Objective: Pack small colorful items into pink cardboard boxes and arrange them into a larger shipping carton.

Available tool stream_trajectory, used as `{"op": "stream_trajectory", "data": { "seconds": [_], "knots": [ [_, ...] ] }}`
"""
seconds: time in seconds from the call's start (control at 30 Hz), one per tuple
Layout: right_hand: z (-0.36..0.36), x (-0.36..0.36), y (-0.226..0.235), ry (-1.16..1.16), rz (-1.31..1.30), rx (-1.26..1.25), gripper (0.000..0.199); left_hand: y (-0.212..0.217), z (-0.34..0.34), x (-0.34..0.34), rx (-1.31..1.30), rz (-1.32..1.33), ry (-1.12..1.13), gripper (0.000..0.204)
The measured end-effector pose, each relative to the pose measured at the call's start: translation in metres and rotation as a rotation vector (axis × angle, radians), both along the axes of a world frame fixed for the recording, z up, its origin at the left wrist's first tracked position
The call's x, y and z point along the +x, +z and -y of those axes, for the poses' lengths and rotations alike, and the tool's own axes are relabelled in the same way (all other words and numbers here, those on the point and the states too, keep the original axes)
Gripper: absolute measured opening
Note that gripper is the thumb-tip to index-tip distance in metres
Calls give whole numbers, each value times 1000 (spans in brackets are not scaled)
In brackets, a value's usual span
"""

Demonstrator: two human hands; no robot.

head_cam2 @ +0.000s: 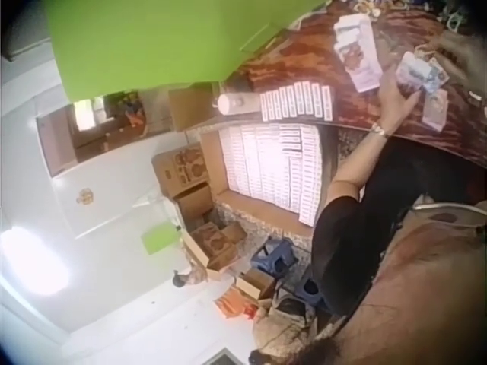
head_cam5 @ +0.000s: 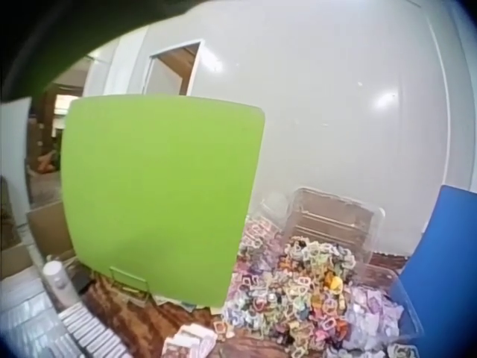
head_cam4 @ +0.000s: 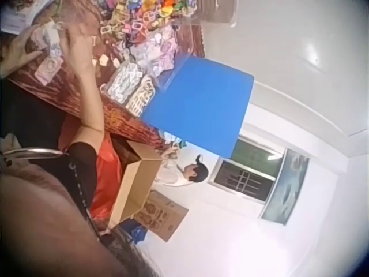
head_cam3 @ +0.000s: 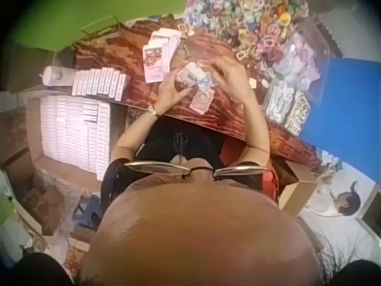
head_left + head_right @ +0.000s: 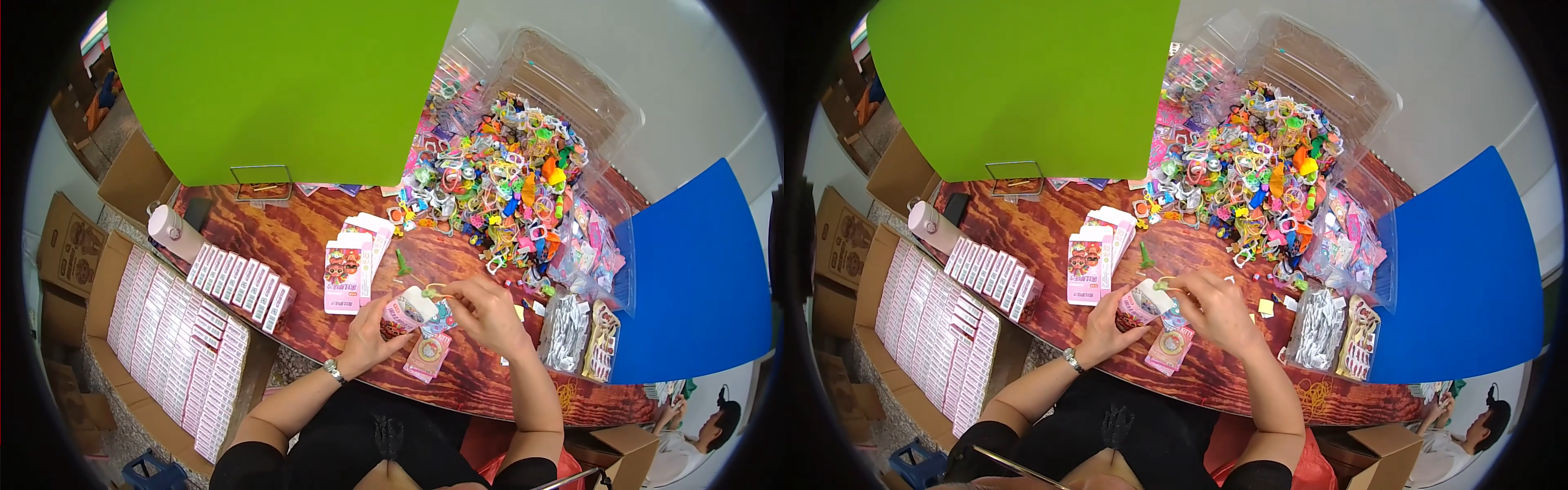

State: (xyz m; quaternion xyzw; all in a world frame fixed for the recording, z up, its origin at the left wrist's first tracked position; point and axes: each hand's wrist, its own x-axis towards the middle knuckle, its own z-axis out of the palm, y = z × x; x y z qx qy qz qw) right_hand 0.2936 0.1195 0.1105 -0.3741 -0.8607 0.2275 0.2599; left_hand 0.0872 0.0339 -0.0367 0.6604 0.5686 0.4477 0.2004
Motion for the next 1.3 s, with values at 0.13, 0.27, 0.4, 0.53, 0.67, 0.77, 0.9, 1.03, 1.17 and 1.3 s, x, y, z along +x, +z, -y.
{"op": "stream_trajectory", "data": {
  "seconds": [0.13,0.27,0.4,0.53,0.67,0.77,0.9,1.03,1.17,1.3],
  "knots": [
    [6,-16,-8,99,-28,-35,15,1,0,1,17,13,3,83],
    [12,-27,-30,130,19,-12,18,6,1,1,83,15,-29,84],
    [23,-33,-31,111,-18,21,26,9,3,0,95,7,-38,88],
    [29,-19,-36,9,-178,126,28,14,7,0,105,91,1,95],
    [44,-10,-56,-71,-198,258,27,24,3,3,182,93,-31,101],
    [52,-17,-72,-121,-288,240,23,24,2,4,251,56,-47,101],
    [63,-20,-90,-204,-368,186,31,19,3,6,235,132,-93,93],
    [62,-24,-95,-119,-361,196,33,14,2,4,258,140,-109,80],
    [65,-19,-91,-97,-354,74,28,14,3,3,299,105,-132,76],
    [75,-32,-80,-327,-564,-165,28,15,4,0,272,28,-160,82]
  ]
}}
